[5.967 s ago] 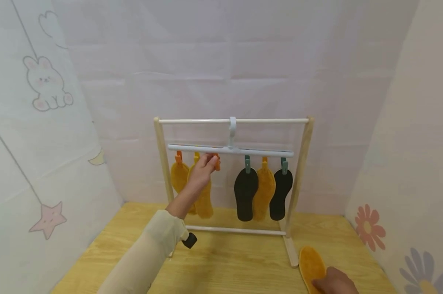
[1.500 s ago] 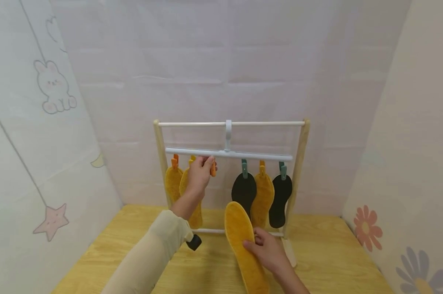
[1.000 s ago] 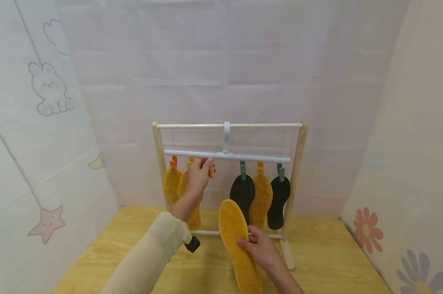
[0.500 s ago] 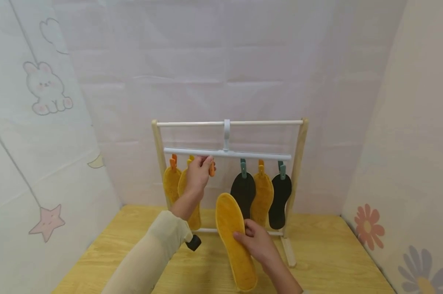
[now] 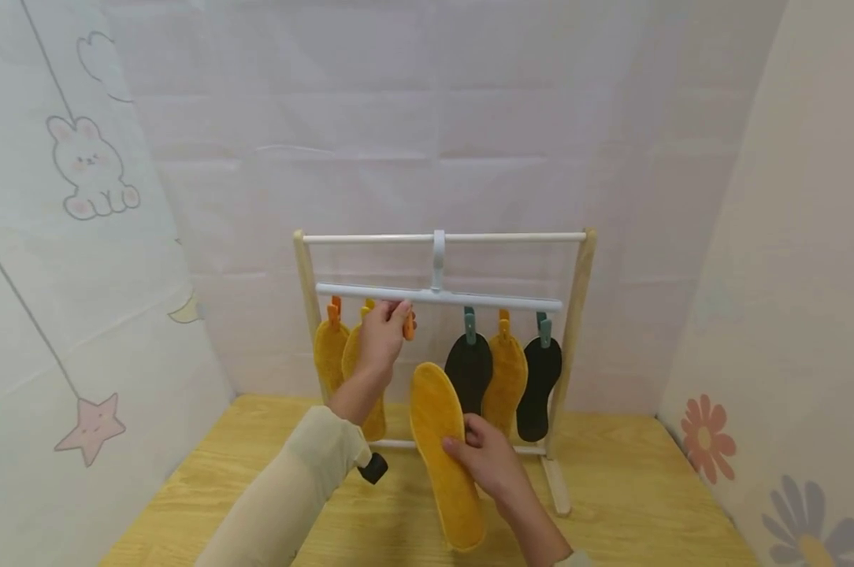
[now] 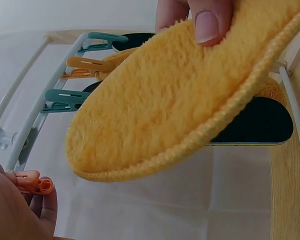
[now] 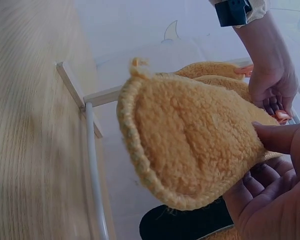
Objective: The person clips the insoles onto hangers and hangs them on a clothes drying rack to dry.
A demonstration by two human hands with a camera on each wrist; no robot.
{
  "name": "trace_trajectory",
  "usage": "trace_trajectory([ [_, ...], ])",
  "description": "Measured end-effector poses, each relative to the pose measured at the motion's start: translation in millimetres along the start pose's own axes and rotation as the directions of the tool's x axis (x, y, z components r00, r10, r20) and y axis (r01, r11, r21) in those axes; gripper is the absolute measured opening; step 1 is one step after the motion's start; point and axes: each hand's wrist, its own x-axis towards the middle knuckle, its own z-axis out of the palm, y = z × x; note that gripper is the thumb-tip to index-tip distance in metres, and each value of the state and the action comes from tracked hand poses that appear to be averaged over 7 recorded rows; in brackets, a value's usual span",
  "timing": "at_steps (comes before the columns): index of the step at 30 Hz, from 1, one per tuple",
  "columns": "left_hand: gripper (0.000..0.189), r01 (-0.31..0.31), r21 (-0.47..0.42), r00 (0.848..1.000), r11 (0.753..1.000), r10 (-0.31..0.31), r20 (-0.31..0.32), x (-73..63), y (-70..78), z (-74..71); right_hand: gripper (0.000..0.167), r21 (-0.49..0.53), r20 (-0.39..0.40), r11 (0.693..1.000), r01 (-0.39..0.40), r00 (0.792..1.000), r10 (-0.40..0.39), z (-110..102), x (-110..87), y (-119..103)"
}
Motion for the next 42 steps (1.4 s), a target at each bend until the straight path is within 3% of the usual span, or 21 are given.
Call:
trace_trajectory([
  [14,0.025,-0.036,-0.016,0.999,0.999,0.036,0.000,-0.6,-5.3,-2.5,0.041,-0.010,-0.042,1.000,0.007,0.999,-0.007,7,8.1,0],
  [31,0.027,-0.046,-0.033,0.999,0.998,0.046,0.001,3.0,-7.6,-0.2,0.041,0.024,-0.024,0.999,0.031,0.999,-0.031,14,21.5,-8],
  [42,0.033,-0.069,-0.040,0.997,0.997,0.070,0.029,3.4,-11.5,-1.8,0.040,0.023,-0.050,0.998,0.059,0.997,-0.057,21,28.8,-9],
])
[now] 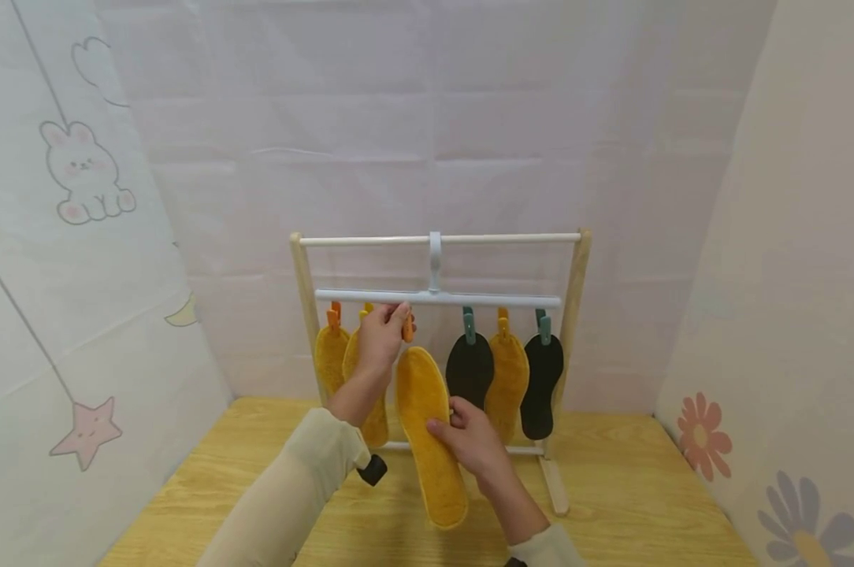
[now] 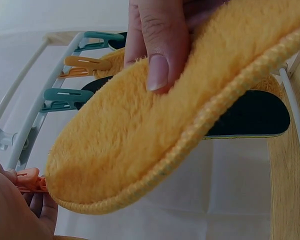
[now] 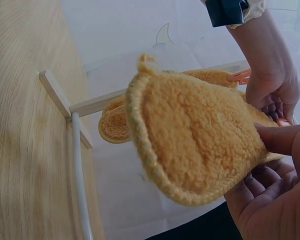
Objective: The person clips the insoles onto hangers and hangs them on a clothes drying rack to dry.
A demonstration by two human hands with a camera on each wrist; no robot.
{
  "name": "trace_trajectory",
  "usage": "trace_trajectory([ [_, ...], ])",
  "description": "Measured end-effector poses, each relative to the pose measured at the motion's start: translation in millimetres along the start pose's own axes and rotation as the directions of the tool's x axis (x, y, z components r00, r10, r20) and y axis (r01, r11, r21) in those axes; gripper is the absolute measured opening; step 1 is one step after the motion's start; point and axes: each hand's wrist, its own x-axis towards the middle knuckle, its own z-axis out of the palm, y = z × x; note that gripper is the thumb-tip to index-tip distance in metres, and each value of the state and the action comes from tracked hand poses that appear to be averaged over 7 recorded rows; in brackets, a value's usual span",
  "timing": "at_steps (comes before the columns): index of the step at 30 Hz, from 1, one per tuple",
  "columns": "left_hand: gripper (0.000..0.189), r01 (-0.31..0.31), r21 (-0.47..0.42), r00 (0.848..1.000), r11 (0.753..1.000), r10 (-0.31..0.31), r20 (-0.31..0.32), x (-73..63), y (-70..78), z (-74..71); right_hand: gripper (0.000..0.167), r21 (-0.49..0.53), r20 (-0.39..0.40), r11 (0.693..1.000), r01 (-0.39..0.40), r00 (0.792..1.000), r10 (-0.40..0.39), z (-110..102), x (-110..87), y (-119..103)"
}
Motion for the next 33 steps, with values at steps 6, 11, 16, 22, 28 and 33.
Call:
trace_trajectory([
  [6,0.029,0.018,0.031,1.000,0.999,-0.018,-0.007,0.9,2.0,0.3,0.039,0.007,0.005,1.000,0.020,1.000,-0.020,1,4.6,-1],
  [11,0.029,0.031,0.028,0.999,0.999,-0.030,-0.014,2.0,1.9,-0.1,0.036,0.003,-0.016,1.000,0.028,0.999,-0.028,3,9.0,-3],
  [16,0.029,0.042,0.016,0.999,0.999,-0.042,0.004,2.0,0.7,-1.2,0.031,0.004,-0.048,1.000,0.002,0.999,-0.002,6,11.6,-3],
  [22,0.028,0.041,0.015,0.999,0.999,-0.041,0.004,2.4,1.1,-1.0,0.031,0.018,-0.049,1.000,0.005,0.999,-0.004,8,14.5,-6],
  [28,0.028,0.036,0.027,0.999,0.999,-0.036,-0.003,2.6,0.3,-0.3,0.031,0.026,-0.063,1.000,0.015,0.998,-0.014,11,18.0,-7],
  [33,0.031,0.018,0.030,1.000,0.999,-0.019,0.002,2.7,-2.0,-1.9,0.029,0.028,-0.083,0.999,0.031,0.996,-0.028,17,21.9,-7],
])
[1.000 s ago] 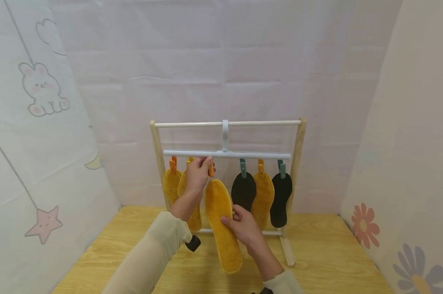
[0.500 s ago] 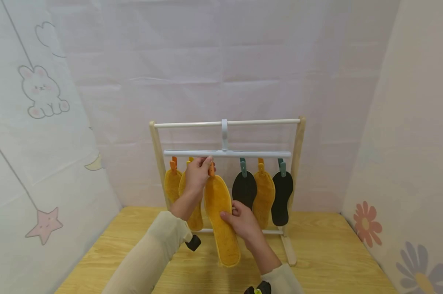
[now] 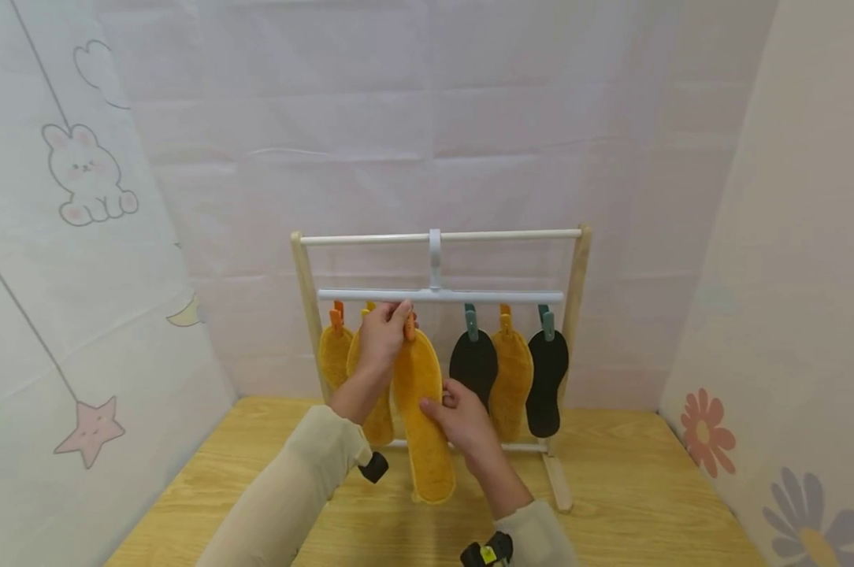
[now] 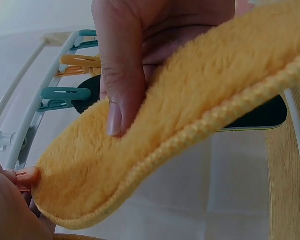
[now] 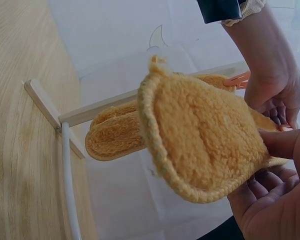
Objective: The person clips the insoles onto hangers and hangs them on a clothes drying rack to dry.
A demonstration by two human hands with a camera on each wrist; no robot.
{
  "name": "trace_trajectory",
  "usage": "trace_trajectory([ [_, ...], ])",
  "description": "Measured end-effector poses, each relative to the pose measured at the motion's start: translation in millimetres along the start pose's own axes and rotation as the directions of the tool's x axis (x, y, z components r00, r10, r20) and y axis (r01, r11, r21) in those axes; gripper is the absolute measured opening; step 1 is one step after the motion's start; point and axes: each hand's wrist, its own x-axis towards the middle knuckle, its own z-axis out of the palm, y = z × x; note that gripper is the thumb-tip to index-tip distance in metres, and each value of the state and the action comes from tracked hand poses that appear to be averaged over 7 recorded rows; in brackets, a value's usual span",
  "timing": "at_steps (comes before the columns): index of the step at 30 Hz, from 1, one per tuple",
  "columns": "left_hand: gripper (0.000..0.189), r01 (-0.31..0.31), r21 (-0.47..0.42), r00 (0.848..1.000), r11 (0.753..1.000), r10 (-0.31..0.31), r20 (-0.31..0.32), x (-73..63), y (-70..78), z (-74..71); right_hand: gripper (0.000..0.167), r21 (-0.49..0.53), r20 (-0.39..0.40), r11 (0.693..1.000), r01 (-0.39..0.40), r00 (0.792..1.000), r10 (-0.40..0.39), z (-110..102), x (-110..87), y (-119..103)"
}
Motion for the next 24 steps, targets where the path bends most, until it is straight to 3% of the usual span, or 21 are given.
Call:
trace_trajectory([
  [8,0.034,0.009,0.053,1.000,0.999,-0.009,-0.007,0.4,-1.1,-1.1,0.028,0.006,-0.026,1.000,-0.007,1.000,0.007,5,6.0,4],
  [21,0.034,-0.006,-0.041,0.998,0.999,0.009,0.064,-10.8,1.9,-10.7,0.035,-0.019,-0.033,1.000,-0.019,0.999,0.018,10,-2.2,1],
  [24,0.036,-0.025,-0.024,0.997,0.999,0.027,0.075,-13.3,1.7,-14.8,0.040,-0.040,-0.023,0.999,-0.027,0.999,0.026,11,-4.6,2],
])
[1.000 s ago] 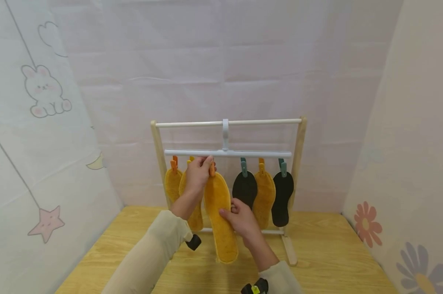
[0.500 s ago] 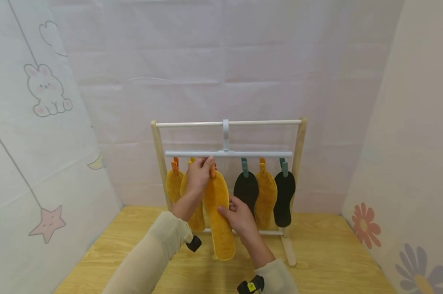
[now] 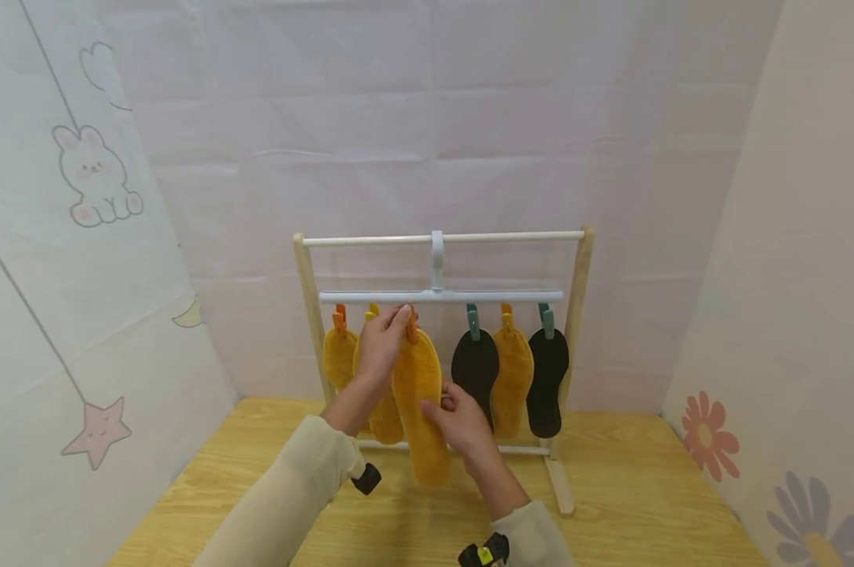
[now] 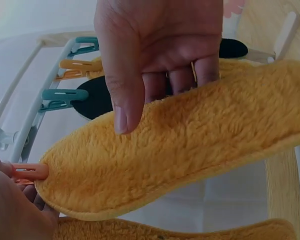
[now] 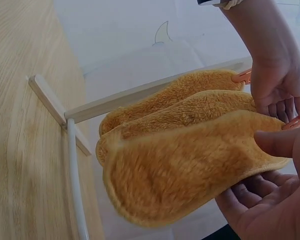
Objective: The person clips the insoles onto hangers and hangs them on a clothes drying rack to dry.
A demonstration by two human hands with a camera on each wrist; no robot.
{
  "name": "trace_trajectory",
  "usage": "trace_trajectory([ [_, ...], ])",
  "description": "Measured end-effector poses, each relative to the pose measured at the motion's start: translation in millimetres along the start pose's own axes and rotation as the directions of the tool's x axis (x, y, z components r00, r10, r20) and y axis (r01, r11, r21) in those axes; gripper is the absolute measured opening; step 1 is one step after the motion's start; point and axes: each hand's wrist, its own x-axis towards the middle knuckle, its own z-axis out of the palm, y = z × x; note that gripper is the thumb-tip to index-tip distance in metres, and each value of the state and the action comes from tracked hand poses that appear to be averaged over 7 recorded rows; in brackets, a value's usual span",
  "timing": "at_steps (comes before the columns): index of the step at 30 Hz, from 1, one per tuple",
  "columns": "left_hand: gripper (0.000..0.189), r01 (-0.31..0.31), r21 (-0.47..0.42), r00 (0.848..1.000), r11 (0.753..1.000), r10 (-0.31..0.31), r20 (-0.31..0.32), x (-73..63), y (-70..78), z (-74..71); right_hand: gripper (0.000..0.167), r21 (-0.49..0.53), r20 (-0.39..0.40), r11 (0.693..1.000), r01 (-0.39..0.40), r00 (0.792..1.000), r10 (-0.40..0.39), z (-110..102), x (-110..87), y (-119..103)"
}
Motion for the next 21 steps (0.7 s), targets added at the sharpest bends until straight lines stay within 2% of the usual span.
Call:
trace_trajectory([
  [4,0.037,-0.008,0.074,1.000,0.997,0.007,0.007,-3.2,-3.2,-4.9,0.050,-0.052,0.016,0.999,-0.003,1.000,0.004,0,-0.7,1],
  [9,0.041,-0.036,0.161,0.998,0.986,0.028,0.052,-10.5,-13.7,-12.2,0.059,-0.092,0.025,0.996,0.008,1.000,-0.006,-4,-4.6,3],
  [15,0.048,-0.080,0.285,0.993,0.955,0.051,0.107,-22.7,-33.1,-20.6,0.058,-0.107,0.021,0.993,0.047,0.999,-0.045,-12,-11.1,14],
  [21,0.049,-0.085,0.381,0.986,0.921,0.023,0.163,-32.9,-52.6,-31.1,0.055,-0.202,-0.011,0.977,0.063,0.998,-0.066,-21,-15.6,24],
])
